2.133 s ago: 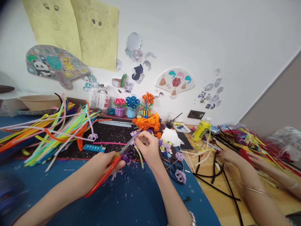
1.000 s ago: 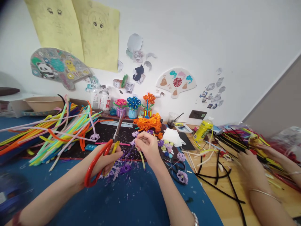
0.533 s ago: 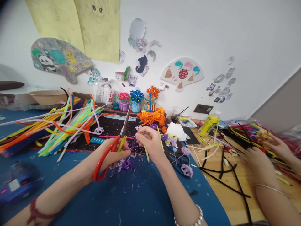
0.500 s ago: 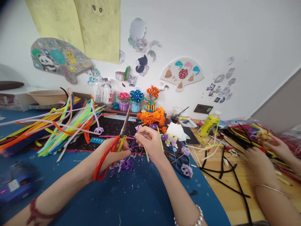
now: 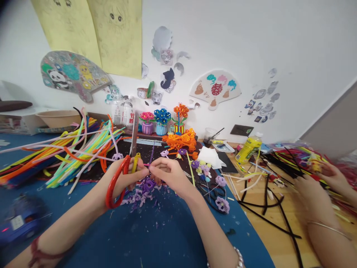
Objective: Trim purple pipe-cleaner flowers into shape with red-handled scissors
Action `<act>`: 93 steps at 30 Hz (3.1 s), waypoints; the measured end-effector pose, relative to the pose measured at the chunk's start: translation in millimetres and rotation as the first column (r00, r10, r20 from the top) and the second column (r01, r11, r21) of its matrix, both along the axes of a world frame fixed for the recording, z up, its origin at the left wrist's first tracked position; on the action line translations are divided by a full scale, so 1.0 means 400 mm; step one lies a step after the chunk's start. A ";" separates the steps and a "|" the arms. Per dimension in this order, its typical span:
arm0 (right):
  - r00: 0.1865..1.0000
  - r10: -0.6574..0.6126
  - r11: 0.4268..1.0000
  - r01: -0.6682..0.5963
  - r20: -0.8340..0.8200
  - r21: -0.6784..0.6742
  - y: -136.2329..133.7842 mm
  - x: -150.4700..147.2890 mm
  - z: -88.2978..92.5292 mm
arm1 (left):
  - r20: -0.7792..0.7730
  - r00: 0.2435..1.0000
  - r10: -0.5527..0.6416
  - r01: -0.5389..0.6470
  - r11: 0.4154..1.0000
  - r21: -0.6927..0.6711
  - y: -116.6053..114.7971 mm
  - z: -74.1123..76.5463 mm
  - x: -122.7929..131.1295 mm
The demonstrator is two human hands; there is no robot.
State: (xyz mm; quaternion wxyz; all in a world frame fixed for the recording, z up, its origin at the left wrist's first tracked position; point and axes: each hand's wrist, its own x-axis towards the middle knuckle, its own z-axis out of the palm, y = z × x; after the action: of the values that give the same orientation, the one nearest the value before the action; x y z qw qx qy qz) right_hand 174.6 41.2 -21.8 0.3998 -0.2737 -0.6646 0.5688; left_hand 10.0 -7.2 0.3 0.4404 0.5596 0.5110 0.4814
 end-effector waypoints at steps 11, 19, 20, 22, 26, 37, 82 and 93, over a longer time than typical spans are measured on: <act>0.986 -0.103 0.994 0.098 -0.129 -0.043 0.003 0.001 -0.006 | 0.163 0.977 -0.140 0.157 0.982 -0.100 0.012 -0.036 -0.006; 0.993 -0.063 0.997 0.059 -0.100 -0.044 -0.004 0.002 -0.003 | 0.360 0.905 -0.228 0.282 0.954 -0.106 0.007 -0.028 -0.002; 0.994 -0.056 0.998 0.053 -0.092 -0.039 -0.005 0.002 -0.002 | 0.367 0.902 -0.226 0.284 0.952 -0.113 0.007 -0.030 -0.002; 0.996 -0.048 0.999 0.046 -0.081 -0.028 -0.009 0.001 -0.001 | 0.364 0.904 -0.225 0.283 0.953 -0.112 0.008 -0.033 -0.001; 0.994 -0.104 0.995 0.104 -0.042 0.006 -0.010 0.000 0.004 | 0.315 0.926 -0.208 0.247 0.965 -0.088 0.011 -0.034 0.002; 0.776 -0.048 0.984 -0.072 0.629 0.164 0.026 0.088 -0.001 | 0.346 0.934 -0.089 0.137 0.983 -0.118 0.022 -0.023 -0.010; 0.927 -0.357 0.907 0.315 0.112 0.278 0.015 0.103 0.043 | -0.172 0.980 -0.099 0.095 0.995 -0.032 0.000 -0.015 0.016; 0.882 -0.466 0.839 0.415 0.072 0.352 0.024 0.094 0.031 | -0.157 0.977 -0.142 0.138 0.990 -0.039 -0.002 -0.020 0.011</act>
State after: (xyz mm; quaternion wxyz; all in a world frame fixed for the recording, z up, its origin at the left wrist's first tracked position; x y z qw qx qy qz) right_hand 212.2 50.9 -9.2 0.5070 -0.3927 -0.6973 0.3202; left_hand 14.2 -8.2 -7.5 0.4386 0.6248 0.5106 0.3956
